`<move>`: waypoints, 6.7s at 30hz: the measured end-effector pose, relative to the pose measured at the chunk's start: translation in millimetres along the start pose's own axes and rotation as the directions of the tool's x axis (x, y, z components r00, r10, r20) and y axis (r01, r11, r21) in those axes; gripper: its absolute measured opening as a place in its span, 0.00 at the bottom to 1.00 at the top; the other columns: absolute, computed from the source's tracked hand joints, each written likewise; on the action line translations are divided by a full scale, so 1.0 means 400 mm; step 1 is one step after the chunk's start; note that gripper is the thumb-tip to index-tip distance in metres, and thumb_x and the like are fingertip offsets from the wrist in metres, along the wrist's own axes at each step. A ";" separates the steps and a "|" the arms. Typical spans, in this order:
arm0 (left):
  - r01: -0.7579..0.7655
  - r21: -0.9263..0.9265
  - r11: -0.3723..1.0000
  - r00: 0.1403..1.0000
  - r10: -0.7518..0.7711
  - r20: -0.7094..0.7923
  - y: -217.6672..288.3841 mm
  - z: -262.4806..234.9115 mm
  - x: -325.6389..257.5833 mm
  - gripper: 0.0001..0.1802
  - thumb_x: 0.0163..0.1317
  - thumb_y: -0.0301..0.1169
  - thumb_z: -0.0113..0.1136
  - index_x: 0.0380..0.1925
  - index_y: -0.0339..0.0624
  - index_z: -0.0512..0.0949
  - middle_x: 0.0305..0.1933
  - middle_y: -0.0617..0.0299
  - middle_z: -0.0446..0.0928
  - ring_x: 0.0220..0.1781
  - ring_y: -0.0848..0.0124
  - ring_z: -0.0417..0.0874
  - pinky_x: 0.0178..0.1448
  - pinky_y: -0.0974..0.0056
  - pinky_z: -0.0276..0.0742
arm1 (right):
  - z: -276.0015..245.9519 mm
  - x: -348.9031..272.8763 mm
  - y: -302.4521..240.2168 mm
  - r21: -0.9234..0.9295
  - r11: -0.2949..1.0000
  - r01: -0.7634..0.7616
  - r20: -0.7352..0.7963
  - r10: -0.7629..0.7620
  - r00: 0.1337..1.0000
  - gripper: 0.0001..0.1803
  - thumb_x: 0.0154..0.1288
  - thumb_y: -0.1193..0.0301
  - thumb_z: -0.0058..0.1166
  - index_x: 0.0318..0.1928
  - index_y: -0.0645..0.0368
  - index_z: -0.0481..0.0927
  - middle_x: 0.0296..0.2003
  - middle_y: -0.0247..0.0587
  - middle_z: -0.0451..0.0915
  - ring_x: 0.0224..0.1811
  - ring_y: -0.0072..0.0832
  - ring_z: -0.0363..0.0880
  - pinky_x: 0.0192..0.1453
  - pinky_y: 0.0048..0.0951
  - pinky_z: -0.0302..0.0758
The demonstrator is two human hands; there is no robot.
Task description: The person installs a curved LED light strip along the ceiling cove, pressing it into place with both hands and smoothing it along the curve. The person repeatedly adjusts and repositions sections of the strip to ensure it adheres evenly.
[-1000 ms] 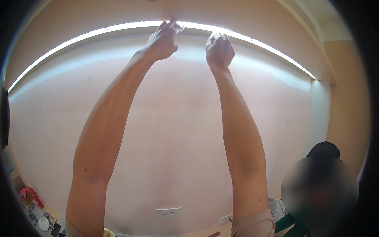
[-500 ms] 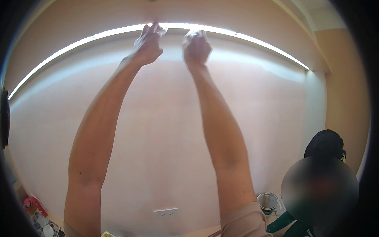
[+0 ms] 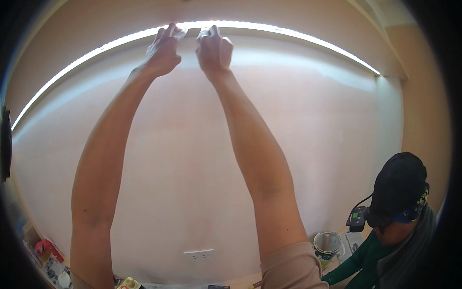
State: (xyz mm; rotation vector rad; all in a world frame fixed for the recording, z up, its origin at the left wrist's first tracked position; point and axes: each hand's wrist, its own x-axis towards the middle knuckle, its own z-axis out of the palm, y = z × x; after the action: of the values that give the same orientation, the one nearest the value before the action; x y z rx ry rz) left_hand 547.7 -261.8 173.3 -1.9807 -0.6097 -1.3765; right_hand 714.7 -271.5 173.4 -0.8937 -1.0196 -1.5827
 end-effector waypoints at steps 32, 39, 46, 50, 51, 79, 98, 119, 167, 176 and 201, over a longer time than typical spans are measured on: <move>-0.024 0.212 0.977 1.000 0.021 0.017 0.010 -0.055 0.050 0.36 0.55 0.17 0.54 0.69 0.38 0.71 0.76 0.58 0.62 0.77 0.56 0.63 0.76 0.49 0.73 | -0.078 0.033 0.249 0.029 0.979 -0.200 -0.080 0.202 0.976 0.09 0.72 0.67 0.55 0.34 0.55 0.84 0.38 0.39 0.85 0.34 0.42 0.86 0.35 0.43 0.81; -0.035 0.170 0.985 0.999 0.034 0.011 0.033 -0.027 0.053 0.41 0.50 0.14 0.50 0.71 0.34 0.68 0.74 0.55 0.64 0.75 0.55 0.65 0.77 0.51 0.71 | -0.023 0.018 0.190 0.044 0.999 0.001 -0.174 0.006 0.985 0.10 0.68 0.66 0.56 0.30 0.53 0.84 0.40 0.42 0.85 0.32 0.45 0.86 0.37 0.45 0.82; -0.082 0.195 0.977 0.997 0.079 0.024 0.064 -0.012 0.057 0.37 0.54 0.24 0.58 0.68 0.29 0.70 0.75 0.33 0.61 0.78 0.40 0.62 0.80 0.47 0.62 | -0.079 -0.003 0.366 -0.020 0.980 -0.200 -0.162 0.194 0.967 0.13 0.71 0.63 0.56 0.33 0.55 0.87 0.40 0.40 0.86 0.39 0.44 0.87 0.42 0.46 0.82; -0.017 0.179 0.984 1.000 0.016 0.004 0.045 -0.014 0.042 0.35 0.54 0.22 0.57 0.66 0.29 0.71 0.75 0.32 0.61 0.77 0.42 0.65 0.79 0.47 0.64 | -0.065 0.003 0.296 0.040 0.993 -0.113 -0.078 0.116 0.990 0.14 0.72 0.63 0.54 0.34 0.56 0.88 0.42 0.39 0.87 0.41 0.44 0.85 0.46 0.45 0.80; -0.015 0.155 0.988 0.999 0.009 0.038 0.063 -0.018 0.032 0.35 0.54 0.22 0.57 0.67 0.29 0.71 0.75 0.32 0.61 0.76 0.42 0.65 0.79 0.47 0.64 | -0.074 -0.006 0.340 0.027 0.993 -0.118 -0.078 0.120 0.990 0.14 0.72 0.63 0.54 0.34 0.56 0.88 0.42 0.39 0.87 0.41 0.45 0.85 0.46 0.45 0.80; -0.050 0.197 0.979 0.991 0.074 -0.113 0.052 0.093 0.011 0.44 0.48 0.12 0.48 0.72 0.31 0.65 0.71 0.52 0.64 0.70 0.51 0.68 0.76 0.47 0.70 | -0.099 -0.058 0.492 -0.008 0.991 -0.134 -0.140 0.132 0.981 0.13 0.71 0.64 0.55 0.33 0.58 0.86 0.40 0.43 0.86 0.42 0.45 0.85 0.47 0.44 0.80; -0.050 0.186 0.981 0.996 0.062 -0.061 0.088 0.048 0.059 0.43 0.47 0.13 0.50 0.71 0.30 0.65 0.71 0.55 0.63 0.70 0.52 0.67 0.73 0.45 0.73 | -0.121 -0.003 0.494 -0.116 0.944 -0.308 -0.124 0.294 0.948 0.11 0.72 0.66 0.54 0.35 0.57 0.85 0.35 0.45 0.85 0.39 0.44 0.86 0.41 0.45 0.81; -0.035 0.255 0.966 0.999 0.042 -0.021 0.131 -0.007 0.068 0.37 0.53 0.16 0.53 0.69 0.32 0.68 0.73 0.53 0.63 0.75 0.52 0.63 0.70 0.47 0.79 | -0.038 0.010 0.336 0.035 0.973 -0.227 -0.348 0.224 0.910 0.09 0.71 0.69 0.55 0.33 0.56 0.83 0.36 0.43 0.84 0.34 0.45 0.85 0.37 0.45 0.81; -0.131 0.227 0.965 0.991 0.135 -0.002 0.138 -0.097 0.154 0.30 0.56 0.22 0.58 0.62 0.30 0.73 0.69 0.34 0.67 0.73 0.40 0.67 0.74 0.45 0.71 | -0.057 0.098 0.262 0.117 0.964 -0.240 -0.360 0.266 0.894 0.10 0.68 0.67 0.59 0.29 0.55 0.83 0.34 0.41 0.84 0.33 0.40 0.85 0.35 0.42 0.80; -0.140 0.296 0.945 0.990 0.140 0.024 0.122 -0.104 0.185 0.30 0.57 0.23 0.57 0.63 0.31 0.74 0.70 0.34 0.66 0.72 0.41 0.69 0.75 0.46 0.70 | -0.068 0.129 0.225 0.125 0.966 -0.225 -0.159 0.244 0.957 0.07 0.67 0.70 0.60 0.30 0.56 0.83 0.36 0.41 0.85 0.36 0.42 0.85 0.42 0.43 0.81; 0.216 0.374 0.902 0.938 -0.085 -0.336 0.485 0.271 0.293 0.53 0.54 0.38 0.69 0.78 0.34 0.54 0.80 0.48 0.56 0.84 0.47 0.50 0.78 0.39 0.62 | -0.828 -0.292 0.720 0.018 0.952 -0.305 0.510 0.253 0.822 0.10 0.65 0.77 0.61 0.45 0.66 0.88 0.28 0.49 0.82 0.26 0.29 0.75 0.35 0.32 0.73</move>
State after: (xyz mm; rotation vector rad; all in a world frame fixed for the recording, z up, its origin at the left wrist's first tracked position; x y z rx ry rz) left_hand 790.8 -314.6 210.1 -1.3741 -0.8370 -1.4767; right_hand 1001.0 -576.8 -3.4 -1.3639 -1.2467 -1.0563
